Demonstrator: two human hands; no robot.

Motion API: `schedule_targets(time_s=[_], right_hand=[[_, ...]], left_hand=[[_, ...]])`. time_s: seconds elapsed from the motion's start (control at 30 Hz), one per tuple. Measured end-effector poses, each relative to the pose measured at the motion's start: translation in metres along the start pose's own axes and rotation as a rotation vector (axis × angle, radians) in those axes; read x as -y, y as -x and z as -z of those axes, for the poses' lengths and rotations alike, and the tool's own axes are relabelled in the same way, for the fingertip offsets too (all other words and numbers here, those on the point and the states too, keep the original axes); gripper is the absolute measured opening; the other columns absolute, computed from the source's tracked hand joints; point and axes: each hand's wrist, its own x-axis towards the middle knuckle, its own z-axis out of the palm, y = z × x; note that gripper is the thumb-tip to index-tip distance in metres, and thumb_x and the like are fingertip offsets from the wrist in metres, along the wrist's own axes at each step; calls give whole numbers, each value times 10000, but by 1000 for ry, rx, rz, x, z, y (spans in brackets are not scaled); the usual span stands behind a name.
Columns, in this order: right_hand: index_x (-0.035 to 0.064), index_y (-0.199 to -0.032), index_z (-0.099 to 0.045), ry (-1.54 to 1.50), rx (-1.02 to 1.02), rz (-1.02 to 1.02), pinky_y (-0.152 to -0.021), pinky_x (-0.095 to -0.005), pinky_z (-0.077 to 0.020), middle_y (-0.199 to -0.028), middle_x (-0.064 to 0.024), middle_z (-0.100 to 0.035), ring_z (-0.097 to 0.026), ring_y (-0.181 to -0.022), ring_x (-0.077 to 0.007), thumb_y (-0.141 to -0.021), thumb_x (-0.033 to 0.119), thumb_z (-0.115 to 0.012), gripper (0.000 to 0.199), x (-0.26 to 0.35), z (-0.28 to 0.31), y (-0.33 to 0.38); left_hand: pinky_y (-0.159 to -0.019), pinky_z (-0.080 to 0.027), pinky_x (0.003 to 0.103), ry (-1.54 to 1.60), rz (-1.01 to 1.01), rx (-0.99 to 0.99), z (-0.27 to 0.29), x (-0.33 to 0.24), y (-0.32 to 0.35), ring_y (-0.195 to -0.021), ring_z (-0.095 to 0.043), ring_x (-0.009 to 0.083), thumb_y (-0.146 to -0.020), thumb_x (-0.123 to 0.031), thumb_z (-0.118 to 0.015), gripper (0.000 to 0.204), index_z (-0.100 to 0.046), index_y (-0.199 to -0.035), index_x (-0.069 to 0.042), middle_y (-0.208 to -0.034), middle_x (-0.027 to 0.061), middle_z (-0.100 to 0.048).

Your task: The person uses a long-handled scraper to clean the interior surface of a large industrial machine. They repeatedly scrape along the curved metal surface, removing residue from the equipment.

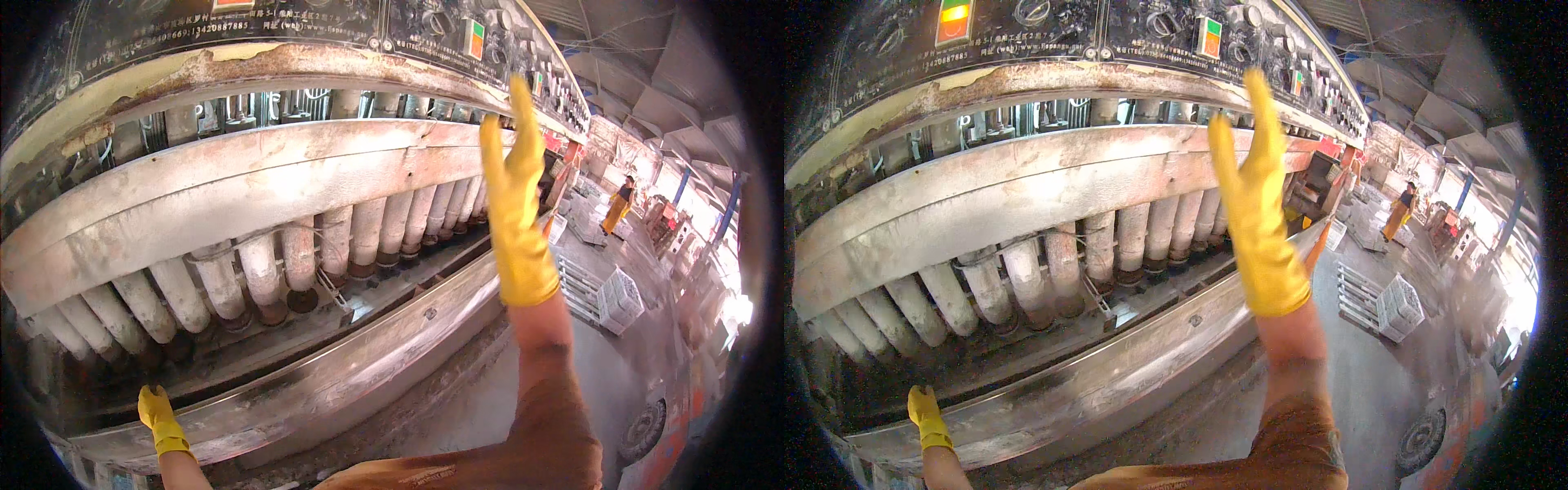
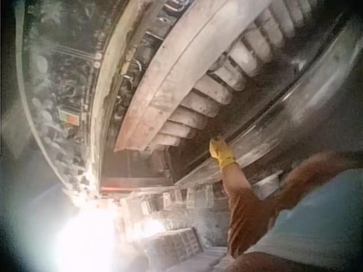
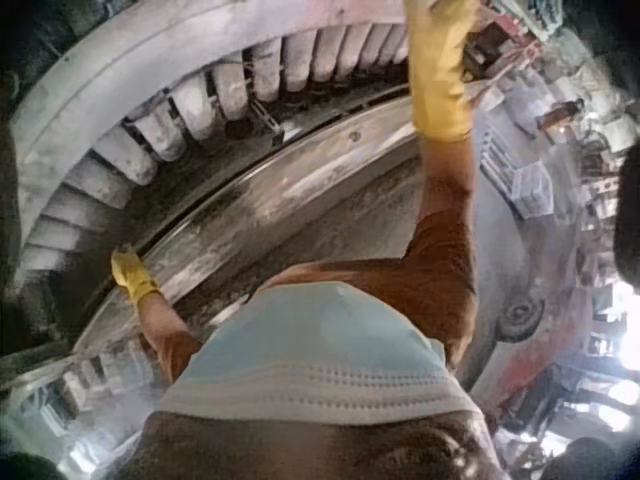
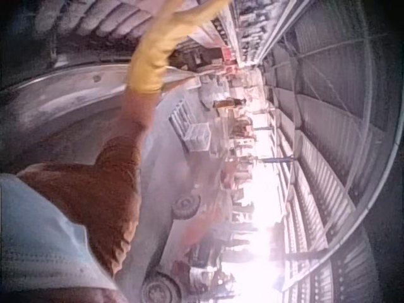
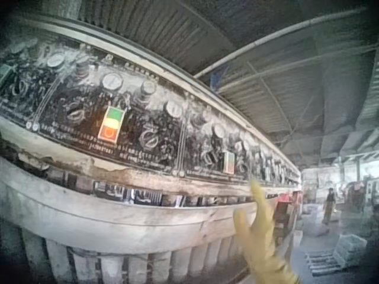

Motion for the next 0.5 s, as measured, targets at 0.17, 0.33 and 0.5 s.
schedule_targets(time_s=[0.17,0.33,0.5], right_hand=[[-16,-1515,-487,233,121,99,-1170,-379,-417,-1535,-249,-507,-499,-1427,-313,-1043,253,-620,560,-6,-18,-82],[-24,-1596,-308,60,135,47,-1201,-469,-403,-1662,-272,-261,-343,-1508,-422,-1083,404,-475,689,-36,-57,-58],[-24,-1386,-596,114,-152,365,-1066,-461,-515,-1414,-293,-560,-608,-1275,-410,-1024,355,-582,525,-70,-67,-48]], left_hand=[[-1009,-509,482,-162,-77,-3,-22,4,-2,-1212,-635,409,-981,-392,-627,465,-670,-1282,-39,-1310,212,-678],[-1012,-521,472,-138,3,218,-13,-37,8,-1220,-650,384,-991,-446,-595,497,-673,-1310,-73,-1337,163,-690],[-1000,-529,468,-138,27,109,-21,-19,9,-1199,-665,376,-974,-459,-609,500,-686,-1291,-80,-1308,162,-705]])
